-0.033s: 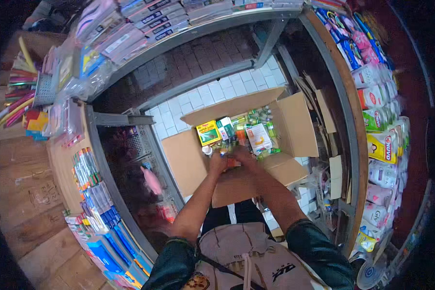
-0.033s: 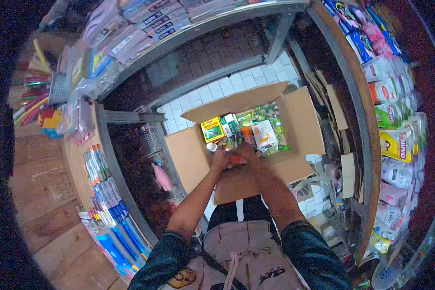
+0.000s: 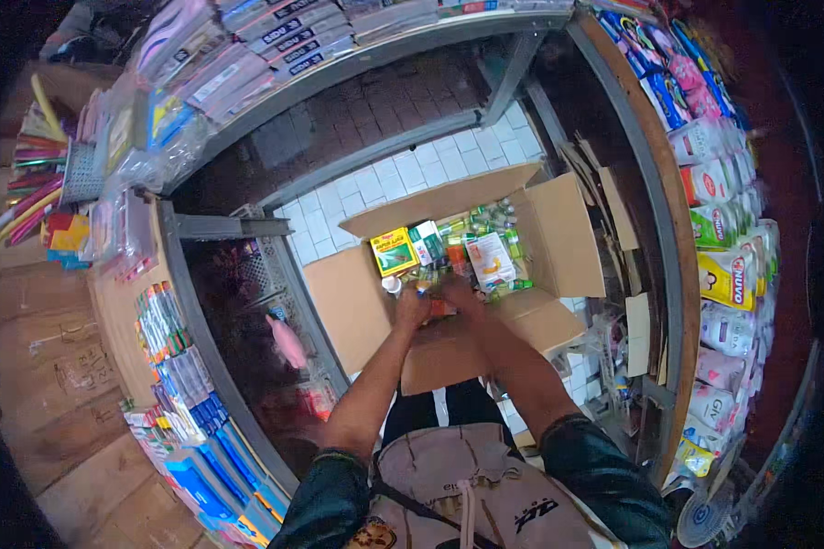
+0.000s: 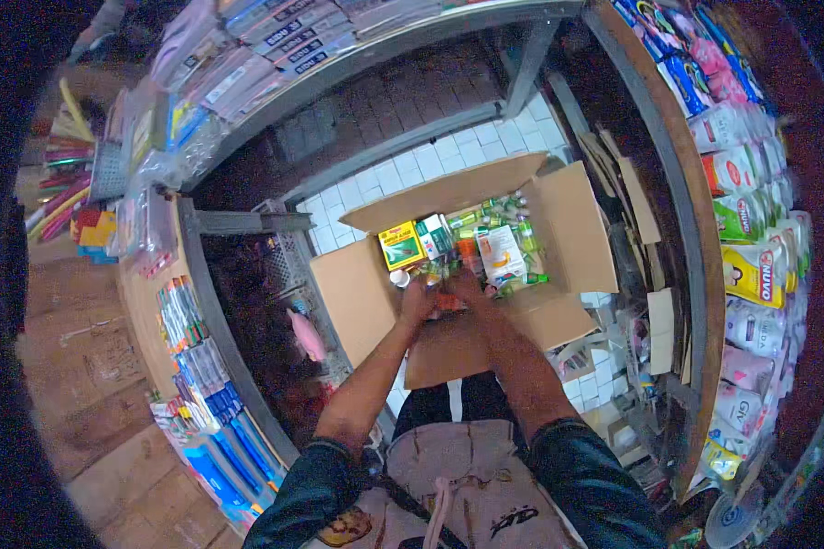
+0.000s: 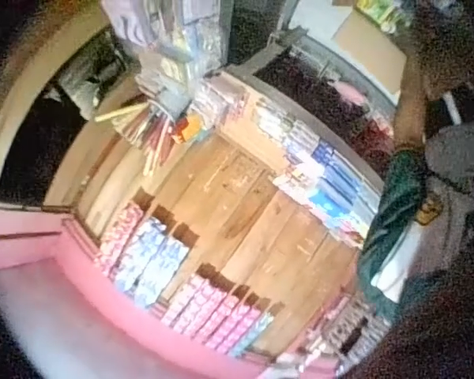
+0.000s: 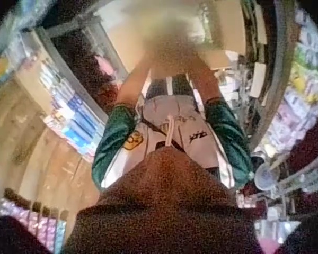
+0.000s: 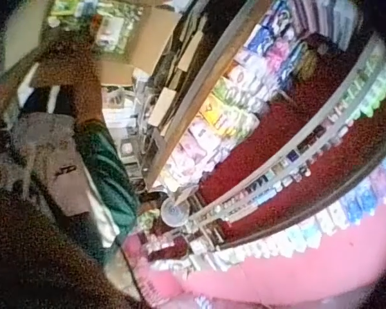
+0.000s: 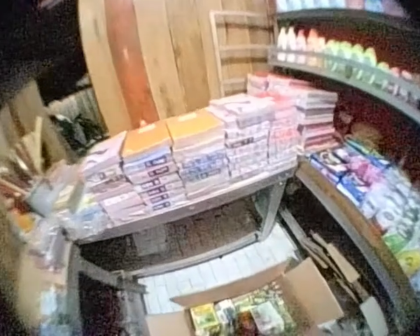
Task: The person is removing small retail product boxes from a larger shipping container and organizing them onto a display shelf.
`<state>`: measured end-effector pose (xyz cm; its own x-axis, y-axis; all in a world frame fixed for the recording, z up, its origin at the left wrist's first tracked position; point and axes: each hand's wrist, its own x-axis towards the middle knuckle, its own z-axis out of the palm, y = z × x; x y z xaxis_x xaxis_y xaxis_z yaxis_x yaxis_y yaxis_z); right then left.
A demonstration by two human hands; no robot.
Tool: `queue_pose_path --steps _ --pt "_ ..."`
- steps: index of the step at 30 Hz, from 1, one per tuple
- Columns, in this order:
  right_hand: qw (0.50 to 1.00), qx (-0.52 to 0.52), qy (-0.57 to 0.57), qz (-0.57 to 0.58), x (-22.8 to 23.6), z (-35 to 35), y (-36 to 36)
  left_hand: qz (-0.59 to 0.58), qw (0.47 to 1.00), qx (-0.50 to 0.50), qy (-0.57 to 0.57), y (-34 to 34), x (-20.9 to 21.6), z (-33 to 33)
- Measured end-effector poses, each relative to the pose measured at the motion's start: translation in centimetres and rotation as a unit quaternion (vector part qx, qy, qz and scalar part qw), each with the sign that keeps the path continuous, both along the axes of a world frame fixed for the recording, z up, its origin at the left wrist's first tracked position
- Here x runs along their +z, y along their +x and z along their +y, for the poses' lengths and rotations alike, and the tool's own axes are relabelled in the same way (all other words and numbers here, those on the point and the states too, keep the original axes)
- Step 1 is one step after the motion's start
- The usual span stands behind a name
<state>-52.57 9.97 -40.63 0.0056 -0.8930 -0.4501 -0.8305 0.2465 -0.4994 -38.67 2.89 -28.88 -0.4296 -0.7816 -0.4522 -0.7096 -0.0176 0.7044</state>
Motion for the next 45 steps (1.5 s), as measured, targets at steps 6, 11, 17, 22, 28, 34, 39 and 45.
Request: queue_pose_path --steps 6,11,17,22,28,34,39,45 --pt "0.972 -0.138 -0.190 -0.033 -7.5 -0.8 2.9 -0.112 0.989 -0.085 0.037 -0.5 -0.4 -1.1" --pt "0.985 -0.155 0.008 0.074 -3.8 -2.1 5.4 -0.222 0.955 -0.197 0.021 -0.5 0.3 -1.5" --pt "0.906 -0.417 0.057 -0.053 1.6 -4.6 4.7 -0.219 0.958 -0.186 0.015 0.5 -0.5 -1.1" --pt "0.887 -0.444 -0.011 -0.123 0.1 -4.5 5.9 -0.165 0.976 -0.143 0.024 1.1 -2.2 -0.6" --pt "0.907 -0.396 -0.134 -0.042 -4.8 -3.9 6.3 -0.048 0.992 -0.117 -0.005 0.6 -2.3 -1.1" --pt "0.867 -0.429 0.122 -0.223 -3.7 -3.6 5.6 0.015 0.983 -0.119 -0.137 1.1 -3.4 0.0" --pt "0.857 -0.451 0.116 -0.221 -5.1 -2.6 4.7 -0.069 0.991 -0.108 0.044 1.2 -3.5 1.3" --pt "0.803 -0.479 0.074 -0.346 -7.6 -2.0 4.4 -0.108 0.985 -0.131 0.041 -0.1 -0.6 2.2"
